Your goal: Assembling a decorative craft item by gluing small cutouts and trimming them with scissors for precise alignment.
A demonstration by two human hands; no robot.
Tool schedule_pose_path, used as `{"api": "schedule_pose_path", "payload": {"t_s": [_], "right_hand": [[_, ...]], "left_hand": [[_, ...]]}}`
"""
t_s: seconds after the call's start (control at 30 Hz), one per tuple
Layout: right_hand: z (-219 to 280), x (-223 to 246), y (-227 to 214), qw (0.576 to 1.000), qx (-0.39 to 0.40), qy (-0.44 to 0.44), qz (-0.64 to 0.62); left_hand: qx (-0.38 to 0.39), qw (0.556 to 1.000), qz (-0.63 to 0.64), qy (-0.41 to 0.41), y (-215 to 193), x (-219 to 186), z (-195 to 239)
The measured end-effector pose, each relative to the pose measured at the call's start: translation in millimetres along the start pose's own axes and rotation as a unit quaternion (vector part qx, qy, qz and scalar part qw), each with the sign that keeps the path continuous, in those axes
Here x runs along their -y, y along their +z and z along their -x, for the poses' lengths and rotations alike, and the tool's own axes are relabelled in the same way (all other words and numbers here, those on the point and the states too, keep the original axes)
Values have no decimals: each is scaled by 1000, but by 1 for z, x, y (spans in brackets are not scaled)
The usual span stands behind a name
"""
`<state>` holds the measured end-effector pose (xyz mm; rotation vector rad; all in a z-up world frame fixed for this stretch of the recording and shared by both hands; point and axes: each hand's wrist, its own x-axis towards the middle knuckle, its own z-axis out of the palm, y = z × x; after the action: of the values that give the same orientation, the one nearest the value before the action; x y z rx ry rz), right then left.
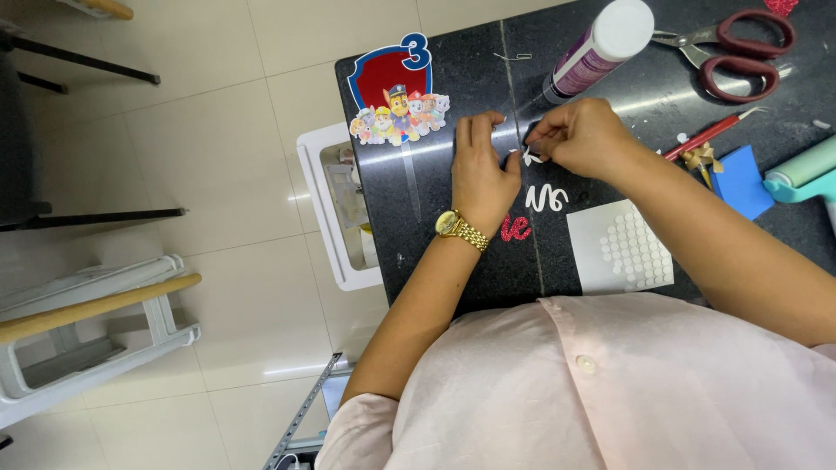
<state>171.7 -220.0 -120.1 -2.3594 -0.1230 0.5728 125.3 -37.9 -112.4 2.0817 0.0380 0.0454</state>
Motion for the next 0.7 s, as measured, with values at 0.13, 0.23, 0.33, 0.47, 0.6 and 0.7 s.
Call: {"api": "schedule_pose_path", "payload": {"t_s": [0.13,0.23,0.33,0.47,0.6,0.7], "right_hand": [[13,10,-3,999,-11,-3,-41],[22,11,2,998,-31,-59,-5],[30,13,4,992,-55,-116,13],[28,8,7,987,-72,-143,15],[28,2,7,989,-75,-131,7],[35,6,2,993,-63,-103,-18]], "left_hand": [[-6,1000,7,4,1,1,0],[-12,1000,10,6,1,0,0],[-17,1000,12,5,1,-1,2],[-34,997,57,28,-1,1,0],[-89,990,101,30,-8,4,8],[-30,926,362,-101,-18,7,19]]}}
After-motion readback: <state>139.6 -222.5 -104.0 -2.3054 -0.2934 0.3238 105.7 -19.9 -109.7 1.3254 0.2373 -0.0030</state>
